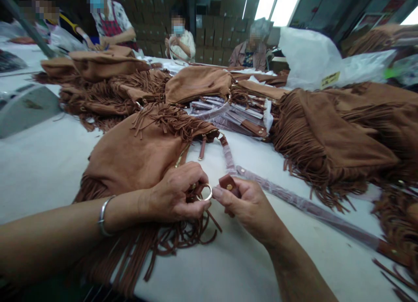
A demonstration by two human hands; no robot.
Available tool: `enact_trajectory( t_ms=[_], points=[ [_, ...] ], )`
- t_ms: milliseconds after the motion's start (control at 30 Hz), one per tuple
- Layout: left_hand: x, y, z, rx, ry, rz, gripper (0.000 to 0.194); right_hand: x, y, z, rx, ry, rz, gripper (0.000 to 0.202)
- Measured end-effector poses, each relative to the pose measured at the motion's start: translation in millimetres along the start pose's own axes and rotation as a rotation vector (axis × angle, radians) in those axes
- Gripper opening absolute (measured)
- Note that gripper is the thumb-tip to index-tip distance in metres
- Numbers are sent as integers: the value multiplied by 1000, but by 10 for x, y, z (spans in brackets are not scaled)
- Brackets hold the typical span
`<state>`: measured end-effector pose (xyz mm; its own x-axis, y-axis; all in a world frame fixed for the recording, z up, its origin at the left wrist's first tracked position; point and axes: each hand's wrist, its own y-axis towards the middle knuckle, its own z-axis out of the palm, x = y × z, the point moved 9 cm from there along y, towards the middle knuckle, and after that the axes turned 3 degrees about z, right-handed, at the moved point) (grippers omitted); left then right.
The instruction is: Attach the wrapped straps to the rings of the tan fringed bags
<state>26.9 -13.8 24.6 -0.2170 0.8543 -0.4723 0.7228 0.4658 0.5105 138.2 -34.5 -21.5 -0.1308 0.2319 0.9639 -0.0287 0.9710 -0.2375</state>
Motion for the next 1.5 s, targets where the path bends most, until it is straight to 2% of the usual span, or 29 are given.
enact_trajectory(
  t_ms=[100, 167, 233, 267, 333, 400, 433, 500, 567, 600, 633, 700, 733, 800, 867, 933, 1033, 1200, 1400, 1500],
  points=[
    [-3, 21, -1, 37, -40, -3, 18, -83, 18, 69, -7, 64, 57, 28],
    [41, 25, -28, 94, -128, -33, 32, -140, 27, 63, -33, 127, 96, 27],
    [139, 17, -69, 158, -322, -97, 53, -192, 31, 44, -43, 183, 139, 26],
    [218, 12, -108, 160, -441, -151, 56, -212, 32, 33, -44, 212, 161, 25],
    [435, 4, -233, 60, -633, -286, 39, -241, 34, 24, -35, 280, 203, 25],
    [657, -26, -435, -169, -666, -397, 19, -259, 35, 25, -28, 352, 245, 24],
    [717, -54, -558, -301, -625, -418, 15, -267, 36, 30, -27, 383, 266, 23],
    [647, -99, -780, -501, -481, -351, 13, -283, 36, 32, -39, 433, 304, 24],
    [334, -90, -889, -550, -304, -141, 9, -290, 37, 30, -54, 466, 322, 25],
    [129, -64, -855, -494, -216, -10, 9, -289, 38, 29, -59, 480, 324, 25],
    [-66, -35, -750, -386, -133, 110, 12, -282, 39, 31, -59, 493, 320, 25],
    [-313, 0, -418, -117, 22, 253, 27, -259, 41, 41, -53, 519, 299, 25],
    [-333, 12, -243, 9, 95, 255, 35, -248, 40, 47, -51, 527, 290, 24],
    [-232, 46, 14, 185, 216, 166, 40, -235, 36, 52, -51, 519, 276, 24],
    [-108, 88, 128, 272, 248, 81, 36, -223, 34, 40, -58, 479, 253, 24],
    [-30, 120, 172, 334, 182, 32, 40, -209, 38, 29, -51, 423, 218, 22],
    [57, 141, 155, 349, 42, -67, 48, -201, 47, 30, -20, 369, 172, 24],
    [170, 91, 177, 306, -19, -230, 38, -207, 65, 44, 15, 358, 123, 27],
    [183, 77, 112, 181, -179, -146, 27, -50, 20, 70, 126, 255, 28, 27],
    [197, 76, 70, 139, -301, -110, 27, 87, -22, 5, 102, -12, -114, 23]
  ],
)
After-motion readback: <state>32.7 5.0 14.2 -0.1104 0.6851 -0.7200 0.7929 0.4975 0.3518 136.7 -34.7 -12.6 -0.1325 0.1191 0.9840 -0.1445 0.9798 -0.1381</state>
